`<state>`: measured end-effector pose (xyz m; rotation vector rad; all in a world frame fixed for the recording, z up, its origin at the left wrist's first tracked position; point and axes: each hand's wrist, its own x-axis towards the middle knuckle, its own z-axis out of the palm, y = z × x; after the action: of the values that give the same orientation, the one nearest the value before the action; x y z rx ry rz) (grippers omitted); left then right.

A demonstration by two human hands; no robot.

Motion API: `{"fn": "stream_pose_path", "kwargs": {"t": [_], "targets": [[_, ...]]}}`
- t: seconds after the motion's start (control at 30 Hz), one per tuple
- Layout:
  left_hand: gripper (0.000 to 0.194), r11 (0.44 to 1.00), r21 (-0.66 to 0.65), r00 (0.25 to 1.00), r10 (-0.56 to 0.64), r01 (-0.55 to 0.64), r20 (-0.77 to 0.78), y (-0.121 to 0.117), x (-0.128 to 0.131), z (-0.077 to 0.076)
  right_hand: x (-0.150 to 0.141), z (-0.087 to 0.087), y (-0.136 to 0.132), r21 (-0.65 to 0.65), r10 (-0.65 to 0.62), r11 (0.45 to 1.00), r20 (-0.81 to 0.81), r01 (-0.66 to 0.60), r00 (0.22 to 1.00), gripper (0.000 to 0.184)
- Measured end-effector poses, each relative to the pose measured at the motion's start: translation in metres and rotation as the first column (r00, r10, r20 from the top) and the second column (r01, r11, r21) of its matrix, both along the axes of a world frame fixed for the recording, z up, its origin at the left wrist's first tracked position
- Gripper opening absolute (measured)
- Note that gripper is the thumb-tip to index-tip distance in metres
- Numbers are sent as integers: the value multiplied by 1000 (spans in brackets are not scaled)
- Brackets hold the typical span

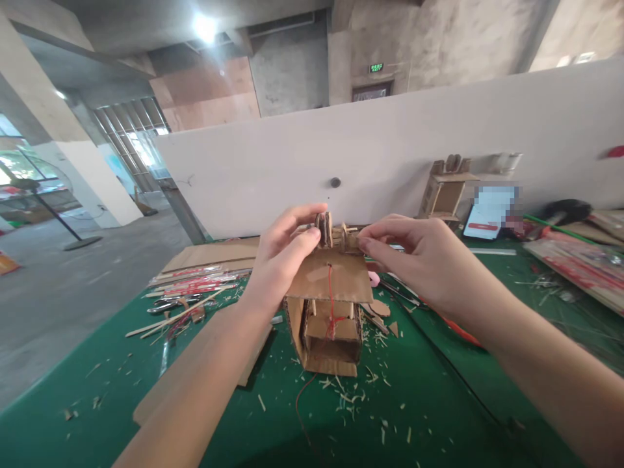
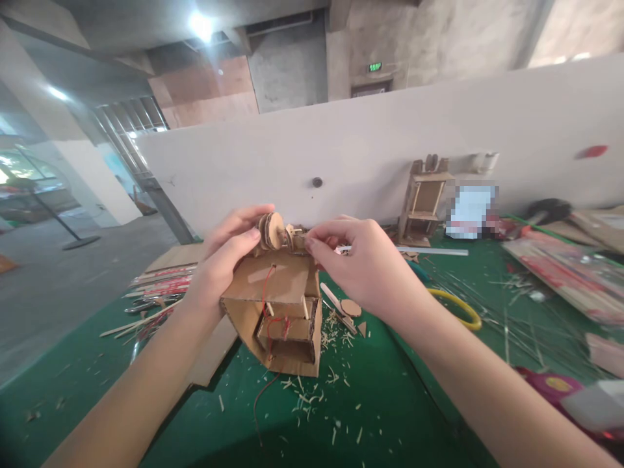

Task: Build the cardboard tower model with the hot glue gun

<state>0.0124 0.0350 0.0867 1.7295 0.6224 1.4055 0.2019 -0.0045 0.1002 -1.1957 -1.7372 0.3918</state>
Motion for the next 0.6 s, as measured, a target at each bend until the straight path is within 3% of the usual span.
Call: {"fn": "stream_pose_path", "kwargs": {"t": [0.23,0.37,0.6], "targets": [[30,998,39,998,53,-53,-18,0,-1,0,-1,0,0,-21,-17,1000,-1,17,1000,20],[31,995,61,996,82,-79,-41,2,-5,1,2,-2,-1,-68,66,995,-93,-72,994,24],[34,999,1,999,-39,39,5,2,-9,2,0,3,-8,89,-9,996,-35,12,999,27]]}}
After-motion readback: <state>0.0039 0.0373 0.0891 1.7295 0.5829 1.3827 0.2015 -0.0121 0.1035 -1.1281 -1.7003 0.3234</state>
